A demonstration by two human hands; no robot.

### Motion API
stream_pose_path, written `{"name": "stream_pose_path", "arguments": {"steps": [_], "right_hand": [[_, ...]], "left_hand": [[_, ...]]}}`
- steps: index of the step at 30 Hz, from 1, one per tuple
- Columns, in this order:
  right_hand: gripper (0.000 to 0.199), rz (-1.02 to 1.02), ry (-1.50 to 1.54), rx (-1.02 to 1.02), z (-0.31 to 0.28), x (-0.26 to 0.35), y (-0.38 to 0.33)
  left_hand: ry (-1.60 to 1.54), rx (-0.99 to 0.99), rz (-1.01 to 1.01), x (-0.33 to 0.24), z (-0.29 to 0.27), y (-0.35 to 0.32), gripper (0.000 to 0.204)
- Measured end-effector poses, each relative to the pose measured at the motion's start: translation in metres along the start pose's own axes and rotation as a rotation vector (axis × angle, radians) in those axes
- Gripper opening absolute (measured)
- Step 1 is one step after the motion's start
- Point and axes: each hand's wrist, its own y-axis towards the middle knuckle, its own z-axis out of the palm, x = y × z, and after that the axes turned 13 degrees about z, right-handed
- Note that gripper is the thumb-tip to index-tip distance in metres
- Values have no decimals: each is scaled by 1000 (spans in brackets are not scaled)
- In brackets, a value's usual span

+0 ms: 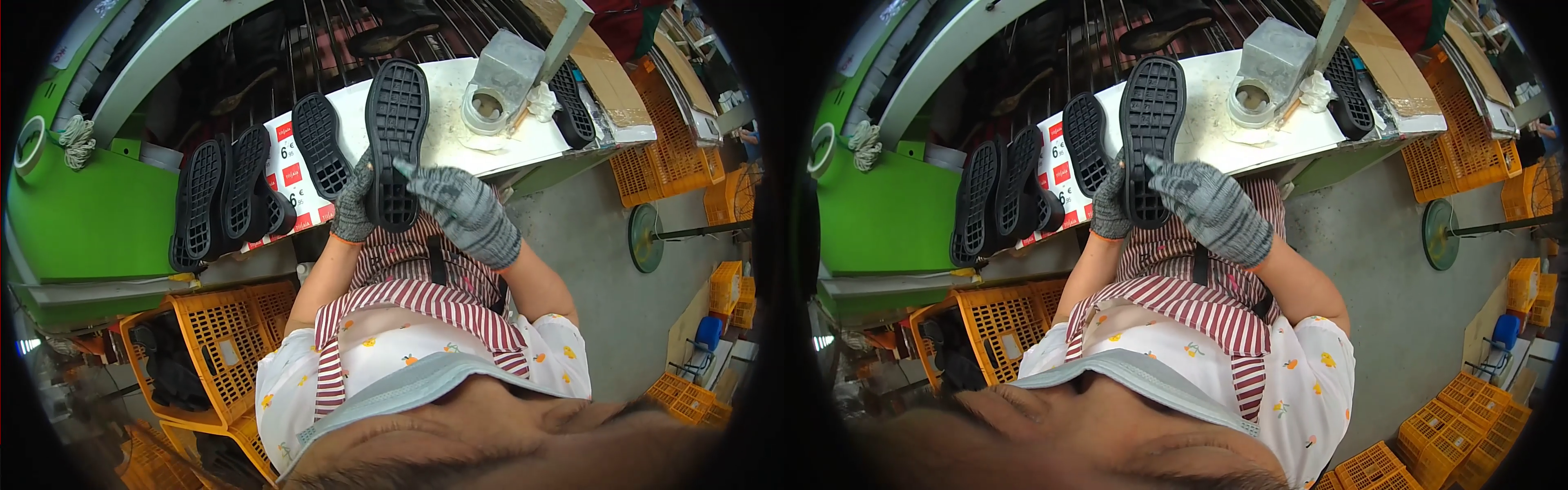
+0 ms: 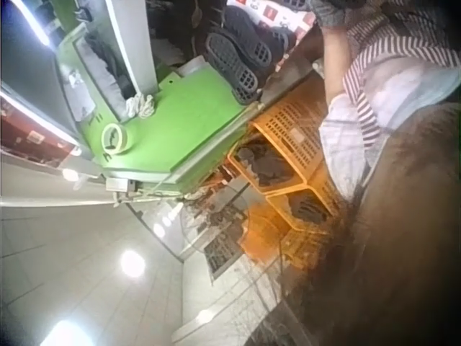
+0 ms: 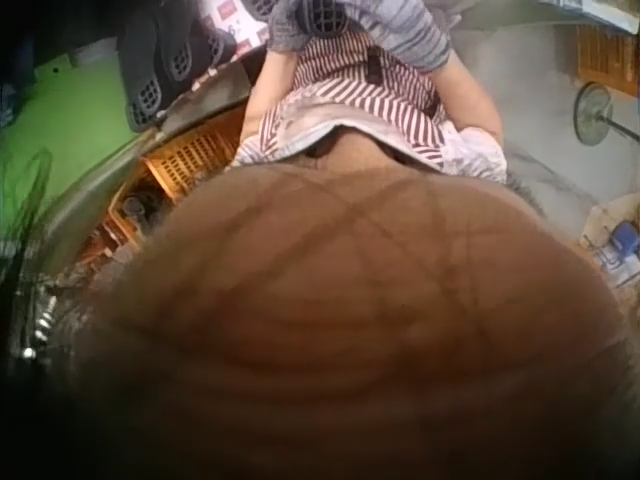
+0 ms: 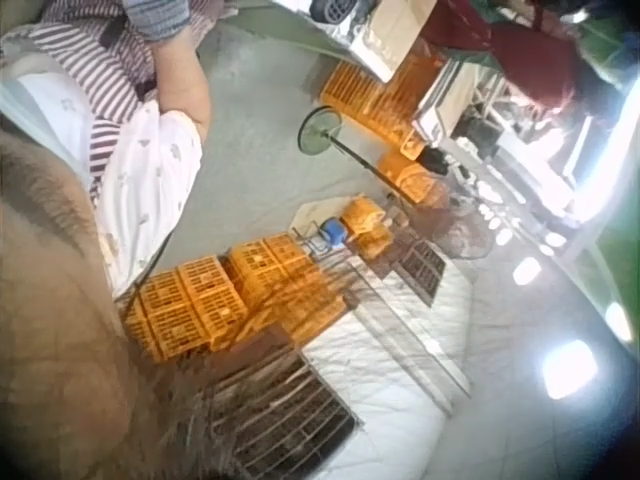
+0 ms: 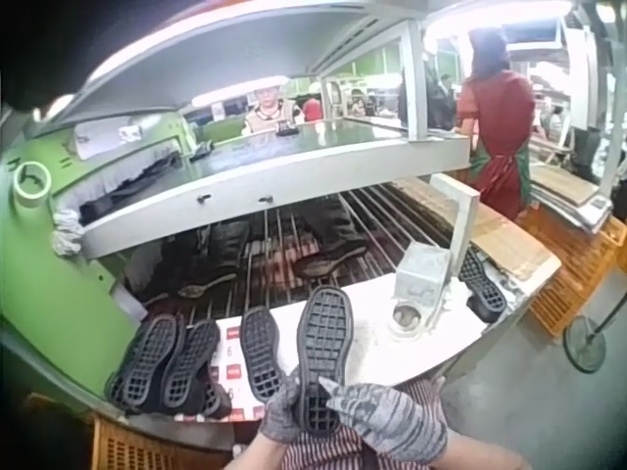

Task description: Using a brush to clean or apply a substance to the bottom of shoe soles.

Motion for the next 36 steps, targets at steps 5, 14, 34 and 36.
{"name": "stream_pose_path", "arguments": {"steps": [5, 14, 34, 36], "right_hand": [[26, 170, 248, -41, -23, 10, -9], [22, 303, 271, -217, -37, -15, -25], [19, 487, 412, -401, -1, -54, -18], [19, 502, 429, -394, -2, -52, -14]], "left_hand": [[13, 0, 90, -2, 5, 31, 51], [1305, 16, 260, 2, 20, 26, 97], [1516, 203, 1002, -101, 112, 2, 87], [1563, 192, 1097, -136, 132, 17, 83]]}}
